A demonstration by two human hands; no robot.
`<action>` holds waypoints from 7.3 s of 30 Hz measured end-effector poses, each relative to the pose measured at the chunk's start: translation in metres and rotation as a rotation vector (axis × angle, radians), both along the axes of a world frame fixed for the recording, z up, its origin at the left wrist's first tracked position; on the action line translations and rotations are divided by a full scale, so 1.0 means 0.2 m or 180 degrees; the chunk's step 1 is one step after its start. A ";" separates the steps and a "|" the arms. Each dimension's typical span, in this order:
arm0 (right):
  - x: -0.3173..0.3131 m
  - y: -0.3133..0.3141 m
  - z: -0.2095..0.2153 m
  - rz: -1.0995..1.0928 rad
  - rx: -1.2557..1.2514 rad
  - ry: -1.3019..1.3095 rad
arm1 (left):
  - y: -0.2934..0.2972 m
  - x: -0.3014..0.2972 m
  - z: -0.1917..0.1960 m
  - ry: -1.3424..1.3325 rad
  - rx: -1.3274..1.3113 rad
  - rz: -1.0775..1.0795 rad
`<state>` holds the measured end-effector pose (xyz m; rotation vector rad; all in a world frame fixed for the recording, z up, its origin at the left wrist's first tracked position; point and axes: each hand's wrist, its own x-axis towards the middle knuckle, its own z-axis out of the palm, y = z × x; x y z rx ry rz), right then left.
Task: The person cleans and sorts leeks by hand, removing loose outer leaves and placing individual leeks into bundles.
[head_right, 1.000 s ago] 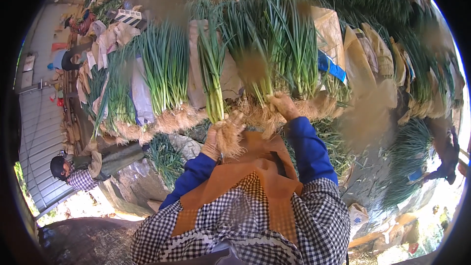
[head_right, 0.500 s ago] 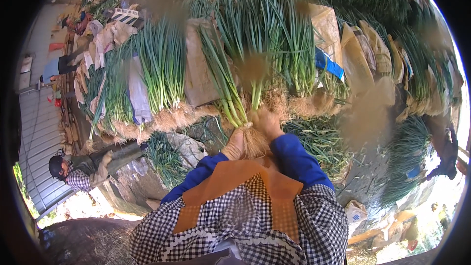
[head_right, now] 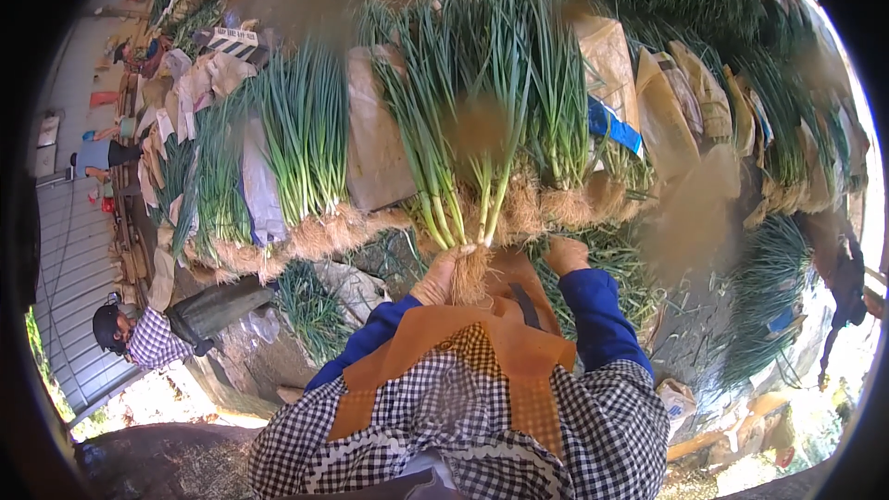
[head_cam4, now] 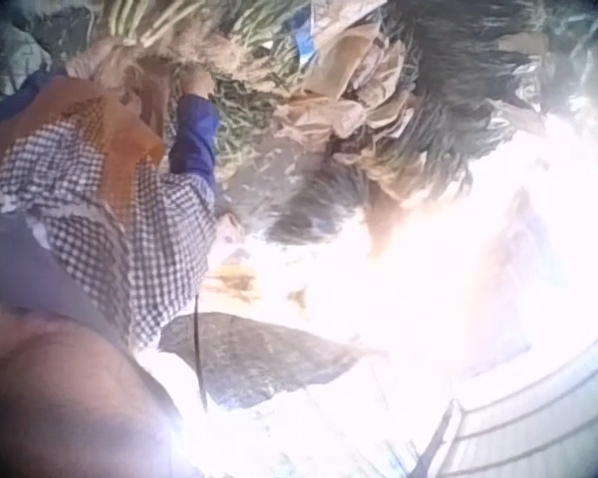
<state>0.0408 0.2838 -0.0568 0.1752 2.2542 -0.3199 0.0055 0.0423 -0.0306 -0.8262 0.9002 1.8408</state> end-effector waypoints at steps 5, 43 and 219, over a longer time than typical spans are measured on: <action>-0.30 -0.26 -0.26 -0.2499 -0.3392 0.0223 | 0.00 0.00 0.02 0.0038 0.0071 -0.0008; -0.39 -0.57 -0.11 -0.0900 -0.2544 0.0976 | -0.13 -0.03 0.05 -0.0301 0.0621 0.1091; 0.15 0.15 0.03 -0.0993 -0.0031 0.0884 | -0.01 0.05 -0.29 0.1007 -0.0553 0.0273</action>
